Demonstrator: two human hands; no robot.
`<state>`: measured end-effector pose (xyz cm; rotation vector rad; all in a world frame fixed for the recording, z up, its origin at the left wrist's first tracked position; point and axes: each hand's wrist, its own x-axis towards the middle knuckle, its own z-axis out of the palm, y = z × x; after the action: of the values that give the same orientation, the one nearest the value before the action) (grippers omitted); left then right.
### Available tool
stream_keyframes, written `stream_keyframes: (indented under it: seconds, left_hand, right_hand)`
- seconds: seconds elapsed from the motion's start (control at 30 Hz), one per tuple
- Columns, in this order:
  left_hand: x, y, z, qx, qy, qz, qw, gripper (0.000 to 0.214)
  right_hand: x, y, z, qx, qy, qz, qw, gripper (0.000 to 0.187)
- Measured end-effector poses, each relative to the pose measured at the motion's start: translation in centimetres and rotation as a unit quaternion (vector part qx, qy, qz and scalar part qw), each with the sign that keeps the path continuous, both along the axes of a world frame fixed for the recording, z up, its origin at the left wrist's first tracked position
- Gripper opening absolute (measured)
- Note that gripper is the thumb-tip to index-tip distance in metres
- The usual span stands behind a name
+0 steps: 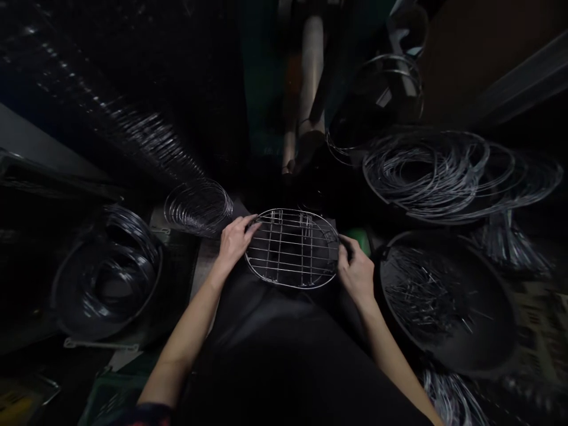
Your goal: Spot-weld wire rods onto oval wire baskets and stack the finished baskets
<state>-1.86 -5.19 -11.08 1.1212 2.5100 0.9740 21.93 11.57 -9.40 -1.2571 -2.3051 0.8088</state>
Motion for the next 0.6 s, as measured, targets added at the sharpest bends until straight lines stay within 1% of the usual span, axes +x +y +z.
stream_keyframes:
  seconds: [0.1,0.23,0.3,0.37,0.4,0.43,0.47,0.5,0.57,0.6]
  left_hand:
    - [0.5,-0.3,-0.8,0.024,-0.005,0.010,1.000,0.037]
    - [1.0,-0.5,-1.8,0.111,-0.091,0.033,0.989,0.040]
    - [0.9,-0.6,-2.1,0.121,-0.143,0.055,0.981,0.045]
    - [0.5,-0.6,-2.6,0.110,-0.182,0.077,0.974,0.051]
    - [0.3,-0.6,-2.9,0.104,-0.193,0.097,0.971,0.055]
    - [0.1,-0.7,-3.3,0.099,-0.201,0.111,0.968,0.060]
    - [-0.2,-0.8,-3.7,0.103,-0.211,0.121,0.964,0.067]
    - [-0.4,-1.0,-4.2,0.112,-0.221,0.129,0.960,0.072]
    - [-0.8,-1.8,-5.4,0.142,-0.239,0.143,0.950,0.080]
    - [-0.8,-2.5,-6.0,0.157,-0.246,0.156,0.944,0.081]
  right_hand:
    - [0.6,-0.2,-0.7,-0.051,0.020,-0.008,0.998,0.038]
    - [1.2,-0.8,-1.9,-0.152,0.081,-0.041,0.984,0.043]
    - [1.3,-0.5,-2.5,-0.173,0.100,-0.019,0.980,0.043]
    - [1.2,1.4,-2.8,-0.171,0.091,0.032,0.980,0.042]
    - [1.2,3.0,-2.8,-0.150,0.073,0.051,0.985,0.042]
    - [1.3,5.1,-2.4,-0.106,0.038,0.054,0.992,0.042]
    - [1.5,7.4,-1.8,-0.044,-0.009,0.037,0.998,0.042]
    - [1.7,10.0,-0.9,0.025,-0.062,0.005,0.998,0.044]
    - [1.6,14.9,1.3,0.139,-0.151,-0.057,0.977,0.042]
    - [1.0,16.9,2.1,0.169,-0.178,-0.058,0.968,0.037]
